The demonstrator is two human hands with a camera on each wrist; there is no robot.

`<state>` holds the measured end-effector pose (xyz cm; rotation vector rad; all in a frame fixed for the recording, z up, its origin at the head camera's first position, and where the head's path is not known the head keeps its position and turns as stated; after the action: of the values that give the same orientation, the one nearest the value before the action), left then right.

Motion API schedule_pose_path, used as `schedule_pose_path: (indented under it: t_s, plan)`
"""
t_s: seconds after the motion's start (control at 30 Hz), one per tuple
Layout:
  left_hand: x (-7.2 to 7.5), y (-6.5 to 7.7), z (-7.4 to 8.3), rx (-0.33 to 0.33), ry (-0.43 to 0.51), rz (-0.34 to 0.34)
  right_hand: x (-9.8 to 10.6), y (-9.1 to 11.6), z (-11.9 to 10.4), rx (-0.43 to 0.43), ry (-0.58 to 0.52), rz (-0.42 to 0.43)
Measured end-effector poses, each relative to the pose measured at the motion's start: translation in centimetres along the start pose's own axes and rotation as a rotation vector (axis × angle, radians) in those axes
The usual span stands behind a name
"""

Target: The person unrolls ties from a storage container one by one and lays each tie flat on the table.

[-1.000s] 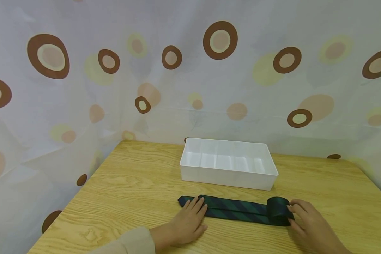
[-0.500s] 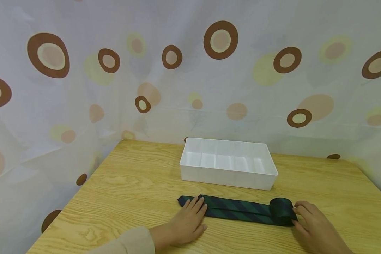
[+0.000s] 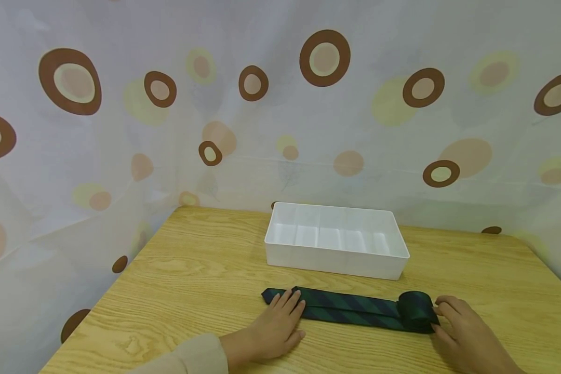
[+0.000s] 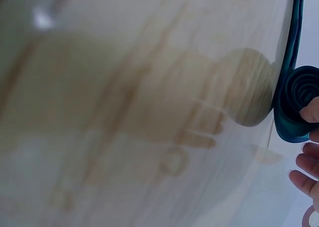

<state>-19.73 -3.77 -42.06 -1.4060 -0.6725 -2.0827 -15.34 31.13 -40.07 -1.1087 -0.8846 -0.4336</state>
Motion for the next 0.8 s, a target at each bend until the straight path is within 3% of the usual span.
schedule_pose_path:
  t_s: [0.3, 0.57, 0.8]
  plan:
    - [0.06, -0.02, 0.1, -0.008, -0.009, 0.005, 0.01, 0.07, 0.01, 0.002, 0.009, 0.038]
    - [0.15, 0.09, 0.2, -0.014, 0.004, 0.002, 0.19, 0.35, -0.09, -0.073, 0.025, -0.085]
    - [0.14, 0.06, 0.15, -0.016, -0.009, 0.005, 0.45, 0.32, -0.32, -0.095, 0.036, -0.115]
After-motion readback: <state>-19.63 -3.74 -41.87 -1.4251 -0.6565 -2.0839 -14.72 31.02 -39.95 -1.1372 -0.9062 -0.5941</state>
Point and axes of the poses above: each hand's wrist, its own y-axis away from the middle knuckle, its own x-axis out of the back of the hand, z = x × y, the point moved 3 cm from there along -y, towards the middle knuckle, and after that the axes turned 10 degrees about y, right-handed, at the moved point
